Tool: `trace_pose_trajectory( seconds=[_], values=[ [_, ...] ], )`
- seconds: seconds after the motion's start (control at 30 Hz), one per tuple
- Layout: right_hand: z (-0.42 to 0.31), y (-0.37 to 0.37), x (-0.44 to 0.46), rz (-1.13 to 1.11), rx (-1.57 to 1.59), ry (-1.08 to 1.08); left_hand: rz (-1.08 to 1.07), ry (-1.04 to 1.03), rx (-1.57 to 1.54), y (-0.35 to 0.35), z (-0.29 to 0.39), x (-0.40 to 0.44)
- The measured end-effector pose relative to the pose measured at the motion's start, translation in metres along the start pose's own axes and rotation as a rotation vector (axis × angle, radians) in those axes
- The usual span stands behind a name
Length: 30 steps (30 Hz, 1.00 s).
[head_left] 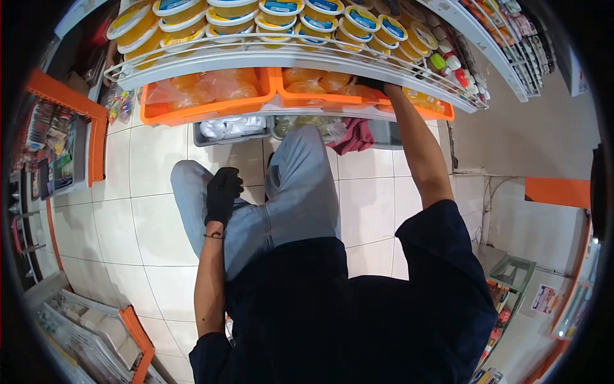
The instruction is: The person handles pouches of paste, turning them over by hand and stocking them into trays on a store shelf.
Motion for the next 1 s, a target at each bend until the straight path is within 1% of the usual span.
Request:
trace_pose_trajectory(
  seconds=[0.07,0.23,0.3,0.4,0.43,0.47,0.57,0.63,0.7,0.73,0.77,0.83,0.87,0.9,1.0],
  values=[
    [-0.005,-0.002,-0.001,-0.017,-0.134,0.088,-0.013,-0.002,-0.005,0.0,0.002,0.0],
    [-0.005,-0.002,-0.008,-0.093,-0.767,0.47,-0.015,-0.023,0.02,-0.001,0.008,-0.003],
    [0.001,-0.001,-0.014,-0.13,-0.972,0.602,-0.014,-0.033,0.009,0.001,0.009,-0.002],
    [0.007,-0.003,-0.022,-0.193,-1.129,0.699,-0.023,-0.027,-0.017,0.002,0.003,0.001],
    [0.009,-0.006,-0.026,-0.167,-1.817,1.087,-0.022,-0.02,-0.022,0.001,0.002,0.002],
    [0.008,-0.011,-0.027,-0.105,-1.83,1.104,-0.02,-0.013,-0.023,0.001,0.002,0.002],
    [0.016,-0.022,-0.021,-0.214,-1.744,1.063,-0.005,-0.001,0.001,0.0,0.004,0.001],
    [0.021,-0.036,-0.016,-0.035,-1.562,0.988,0.0,-0.004,0.011,0.0,0.006,0.001],
    [0.027,-0.059,-0.018,0.027,-1.608,1.029,-0.008,-0.011,0.012,0.0,0.005,0.0],
    [0.03,-0.061,-0.015,0.007,-1.756,1.1,-0.012,-0.016,0.003,-0.001,0.006,0.001],
    [0.029,-0.06,-0.014,-0.012,-1.73,1.077,-0.016,-0.018,-0.003,-0.001,0.007,0.0],
    [0.024,-0.053,-0.013,-0.053,-1.597,0.95,-0.02,-0.022,0.005,-0.001,0.007,-0.001],
    [0.02,-0.045,-0.011,-0.057,-1.464,0.845,-0.02,-0.024,0.017,-0.002,0.008,0.0],
    [0.017,-0.037,-0.009,-0.06,-1.247,0.701,-0.02,-0.024,0.028,-0.002,0.008,-0.001],
    [0.01,-0.014,0.0,-0.013,-0.405,0.198,-0.029,-0.036,0.021,-0.002,0.009,-0.001]
  ],
)
Point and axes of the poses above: each hand's wrist, its own x-axis towards the middle knuckle, its own y-axis out of the back of the hand, z = x × y, the point moved 4 cm from there along x, towards the middle knuckle, and after that the axes turned 10 degrees about z, right-handed, at the moved point
